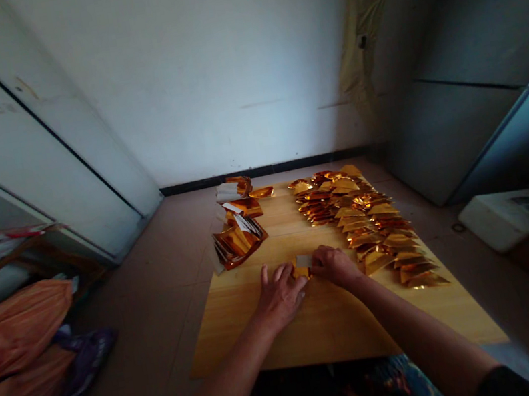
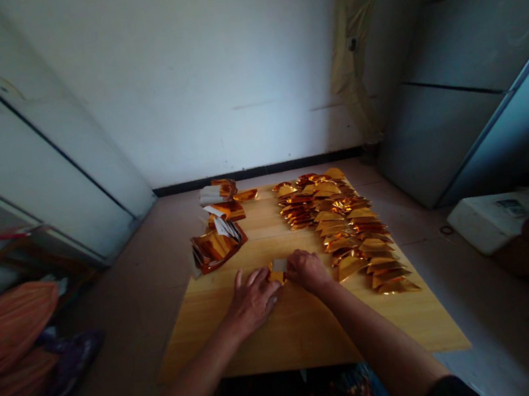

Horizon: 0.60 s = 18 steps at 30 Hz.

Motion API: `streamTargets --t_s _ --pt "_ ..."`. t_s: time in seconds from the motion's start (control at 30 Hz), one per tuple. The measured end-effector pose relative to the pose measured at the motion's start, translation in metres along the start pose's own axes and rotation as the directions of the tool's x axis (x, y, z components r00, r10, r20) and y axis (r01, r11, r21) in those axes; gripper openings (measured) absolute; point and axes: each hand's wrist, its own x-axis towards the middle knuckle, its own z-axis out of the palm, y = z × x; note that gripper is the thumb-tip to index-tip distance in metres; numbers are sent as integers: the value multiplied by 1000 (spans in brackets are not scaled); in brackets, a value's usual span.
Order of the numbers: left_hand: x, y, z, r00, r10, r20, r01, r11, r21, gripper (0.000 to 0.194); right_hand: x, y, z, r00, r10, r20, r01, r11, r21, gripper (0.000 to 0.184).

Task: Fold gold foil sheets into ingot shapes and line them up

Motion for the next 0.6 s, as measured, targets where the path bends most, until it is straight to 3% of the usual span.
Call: streamTargets --t_s 0.13,0.4,0.6 --pt "0 6 4 999 -22 -30 22 1000 10 43 1 0 -1 1000 2 27 -2 1000 -12 7" --pt "-2 11 10 995 -91 -33 91 996 5 37 2 2 -1 1000 11 10 -12 996 85 8" --pt "-1 11 7 994 -106 7 106 994 1 36 4 9 0 1000 -18 11 16 986 167 21"
